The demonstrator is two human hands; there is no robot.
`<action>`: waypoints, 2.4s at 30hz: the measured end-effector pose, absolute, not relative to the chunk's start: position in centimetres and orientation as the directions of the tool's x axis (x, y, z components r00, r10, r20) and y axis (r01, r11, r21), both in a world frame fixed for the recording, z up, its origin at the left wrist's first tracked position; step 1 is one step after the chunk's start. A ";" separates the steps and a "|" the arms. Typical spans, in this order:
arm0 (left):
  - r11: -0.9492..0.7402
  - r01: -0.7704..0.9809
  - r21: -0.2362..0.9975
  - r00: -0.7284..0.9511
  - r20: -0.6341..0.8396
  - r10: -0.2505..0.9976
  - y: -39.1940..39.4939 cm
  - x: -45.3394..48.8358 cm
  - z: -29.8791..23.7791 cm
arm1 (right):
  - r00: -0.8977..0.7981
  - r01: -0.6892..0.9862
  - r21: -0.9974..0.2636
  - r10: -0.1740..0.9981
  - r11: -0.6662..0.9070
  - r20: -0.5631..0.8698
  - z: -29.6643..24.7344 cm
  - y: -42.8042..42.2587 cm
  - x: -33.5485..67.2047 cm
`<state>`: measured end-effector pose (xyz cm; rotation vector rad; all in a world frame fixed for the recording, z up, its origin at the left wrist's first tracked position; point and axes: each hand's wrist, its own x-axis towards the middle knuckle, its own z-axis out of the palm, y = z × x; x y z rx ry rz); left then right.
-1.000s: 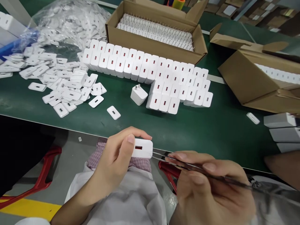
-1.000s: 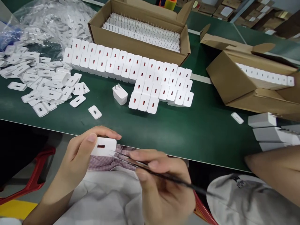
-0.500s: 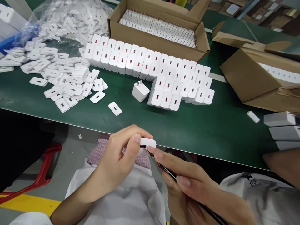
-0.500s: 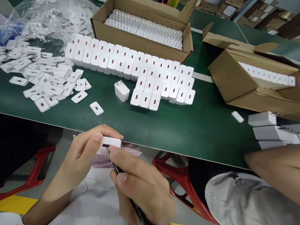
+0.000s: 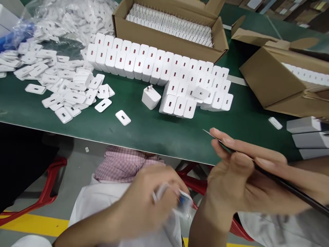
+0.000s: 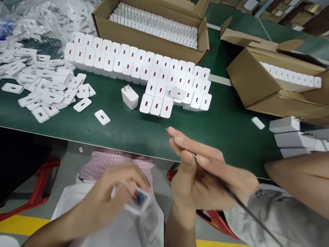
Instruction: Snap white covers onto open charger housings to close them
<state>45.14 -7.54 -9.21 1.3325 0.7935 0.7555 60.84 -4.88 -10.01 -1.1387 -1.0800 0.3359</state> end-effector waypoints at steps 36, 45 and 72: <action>0.226 -0.222 0.948 0.150 -0.196 0.969 -4.2 44.0 -9.9 | 0.053 0.992 0.087 0.927 -0.092 0.371 -15.5 -9.3 74.0; 0.321 -0.323 0.891 0.318 -0.217 0.923 -4.2 43.3 -9.5 | -0.223 0.969 -0.004 0.880 0.248 0.419 -15.9 -10.3 68.1; -0.212 -0.051 0.976 0.516 0.207 0.831 -5.3 42.6 -11.3 | -0.171 0.355 -0.921 0.979 0.162 0.107 -7.2 -7.8 59.9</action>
